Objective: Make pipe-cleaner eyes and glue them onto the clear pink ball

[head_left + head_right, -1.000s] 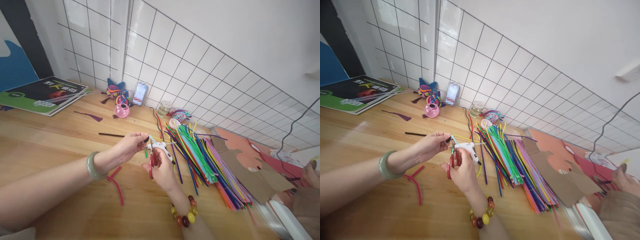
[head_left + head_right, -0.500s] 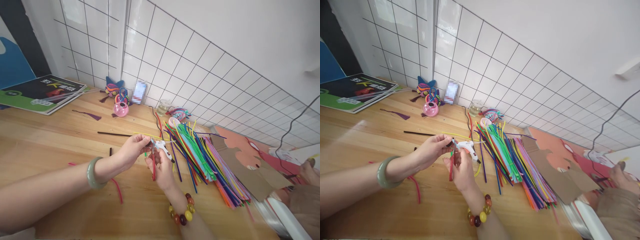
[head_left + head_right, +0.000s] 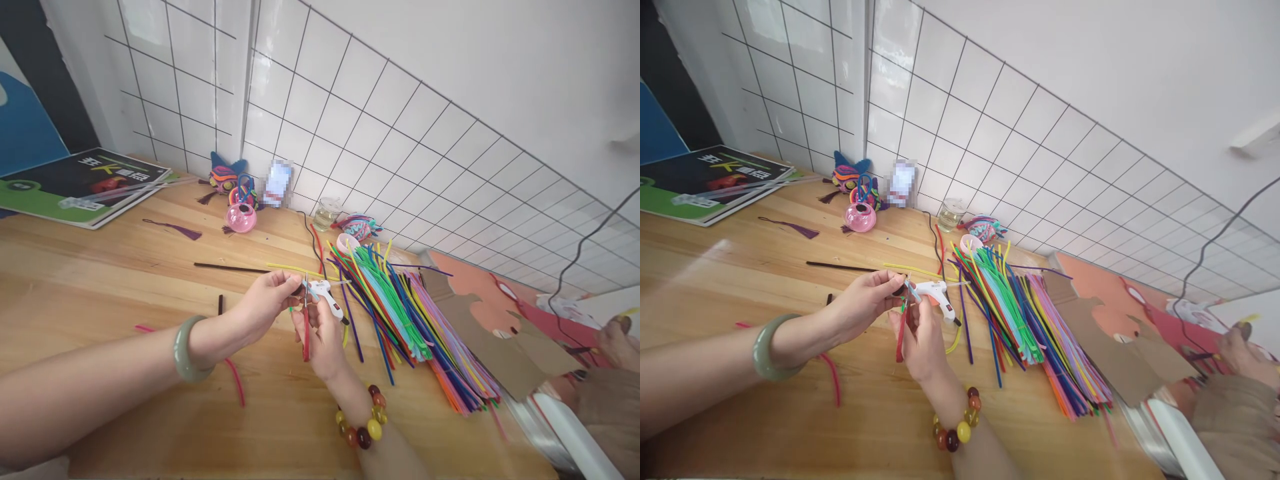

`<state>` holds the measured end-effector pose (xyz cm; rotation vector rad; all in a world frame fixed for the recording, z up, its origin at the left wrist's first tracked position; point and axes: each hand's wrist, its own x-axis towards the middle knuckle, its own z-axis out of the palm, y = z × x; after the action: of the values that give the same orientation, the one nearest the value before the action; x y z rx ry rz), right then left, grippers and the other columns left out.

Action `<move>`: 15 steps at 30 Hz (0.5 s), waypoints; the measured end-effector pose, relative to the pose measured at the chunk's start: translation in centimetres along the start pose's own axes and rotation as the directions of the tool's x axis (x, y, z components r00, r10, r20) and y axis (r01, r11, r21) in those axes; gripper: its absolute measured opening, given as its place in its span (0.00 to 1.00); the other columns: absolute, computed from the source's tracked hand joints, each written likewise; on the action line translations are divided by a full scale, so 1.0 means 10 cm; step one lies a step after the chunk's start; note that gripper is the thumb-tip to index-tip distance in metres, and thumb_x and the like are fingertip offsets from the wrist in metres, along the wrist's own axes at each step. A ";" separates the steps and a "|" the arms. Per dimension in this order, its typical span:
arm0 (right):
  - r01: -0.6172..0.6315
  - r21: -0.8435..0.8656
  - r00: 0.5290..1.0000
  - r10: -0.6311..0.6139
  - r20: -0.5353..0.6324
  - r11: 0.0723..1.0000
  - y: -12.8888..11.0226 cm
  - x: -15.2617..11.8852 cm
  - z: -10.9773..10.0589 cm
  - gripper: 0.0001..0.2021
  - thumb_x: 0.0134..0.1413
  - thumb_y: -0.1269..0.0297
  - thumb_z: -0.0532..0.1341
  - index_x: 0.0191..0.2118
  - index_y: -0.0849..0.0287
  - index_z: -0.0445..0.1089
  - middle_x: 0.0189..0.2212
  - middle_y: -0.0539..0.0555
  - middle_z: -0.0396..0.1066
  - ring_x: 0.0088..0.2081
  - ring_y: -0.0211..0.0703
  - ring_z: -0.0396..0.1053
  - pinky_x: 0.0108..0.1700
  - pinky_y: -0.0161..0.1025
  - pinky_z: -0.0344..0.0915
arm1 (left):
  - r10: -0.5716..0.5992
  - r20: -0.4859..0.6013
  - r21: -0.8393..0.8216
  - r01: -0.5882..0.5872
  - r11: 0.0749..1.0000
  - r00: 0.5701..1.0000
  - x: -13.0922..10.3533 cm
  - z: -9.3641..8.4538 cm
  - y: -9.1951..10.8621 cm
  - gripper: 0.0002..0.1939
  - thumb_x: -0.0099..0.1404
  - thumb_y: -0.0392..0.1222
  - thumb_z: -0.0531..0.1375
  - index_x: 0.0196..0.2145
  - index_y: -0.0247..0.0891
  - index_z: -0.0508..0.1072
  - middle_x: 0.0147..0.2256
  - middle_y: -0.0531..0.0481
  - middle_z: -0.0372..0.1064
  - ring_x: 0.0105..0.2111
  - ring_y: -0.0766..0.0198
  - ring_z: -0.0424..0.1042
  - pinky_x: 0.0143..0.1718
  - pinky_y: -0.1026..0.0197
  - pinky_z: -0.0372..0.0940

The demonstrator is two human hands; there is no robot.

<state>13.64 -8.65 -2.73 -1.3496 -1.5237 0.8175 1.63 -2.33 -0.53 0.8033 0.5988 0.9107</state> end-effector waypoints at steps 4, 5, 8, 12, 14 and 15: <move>-0.004 0.037 1.000 0.004 0.008 0.999 0.00 0.00 0.00 0.11 0.55 0.64 0.57 0.44 0.56 0.60 0.21 0.44 0.59 0.21 0.34 0.59 0.22 0.31 0.57 | 0.002 0.009 -0.008 -0.002 1.000 1.000 0.00 -0.01 -0.01 0.12 0.54 0.45 0.63 0.23 0.33 0.69 0.22 0.52 0.67 0.23 0.69 0.65 0.28 0.65 0.62; -0.002 0.035 1.000 0.002 0.007 0.999 0.00 0.00 0.00 0.11 0.55 0.64 0.57 0.44 0.56 0.60 0.21 0.44 0.59 0.21 0.34 0.59 0.22 0.31 0.57 | 0.004 0.009 -0.010 -0.004 1.000 1.000 0.00 -0.02 -0.01 0.12 0.54 0.45 0.63 0.23 0.33 0.69 0.22 0.52 0.67 0.24 0.69 0.65 0.29 0.65 0.62; 0.008 0.020 1.000 -0.008 0.000 1.000 0.00 0.00 0.00 0.11 0.55 0.64 0.57 0.44 0.56 0.60 0.20 0.43 0.58 0.20 0.34 0.59 0.22 0.31 0.56 | 0.010 0.009 -0.010 -0.010 1.000 1.000 0.01 -0.02 -0.02 0.12 0.54 0.45 0.63 0.22 0.34 0.69 0.22 0.52 0.67 0.24 0.69 0.65 0.29 0.65 0.61; 0.018 0.031 1.000 -0.017 -0.011 0.999 0.01 0.00 0.01 0.11 0.57 0.62 0.57 0.46 0.57 0.60 0.19 0.44 0.60 0.20 0.33 0.59 0.21 0.31 0.55 | 0.010 0.003 -0.033 -0.010 0.999 1.000 0.01 -0.02 -0.02 0.11 0.53 0.44 0.64 0.23 0.33 0.69 0.23 0.51 0.67 0.24 0.69 0.65 0.30 0.65 0.61; 0.011 0.041 1.000 -0.010 -0.007 0.999 0.02 0.00 0.01 0.13 0.57 0.61 0.56 0.47 0.57 0.60 0.19 0.44 0.60 0.19 0.33 0.59 0.21 0.31 0.56 | 0.005 -0.002 -0.048 -0.005 0.999 1.000 0.01 -0.02 -0.02 0.11 0.53 0.43 0.64 0.23 0.33 0.70 0.23 0.51 0.67 0.25 0.69 0.65 0.31 0.65 0.61; 0.004 0.045 1.000 -0.003 -0.006 0.999 0.02 0.00 0.01 0.14 0.57 0.60 0.55 0.48 0.58 0.60 0.19 0.44 0.60 0.19 0.33 0.58 0.21 0.31 0.56 | 0.002 -0.006 -0.055 -0.002 0.998 1.000 0.00 -0.01 -0.02 0.10 0.53 0.43 0.64 0.23 0.33 0.69 0.23 0.51 0.67 0.25 0.69 0.65 0.32 0.65 0.61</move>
<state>13.62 -8.60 -2.97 -1.3151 -1.4943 0.8402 1.66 -2.33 -0.81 0.7517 0.5761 0.9278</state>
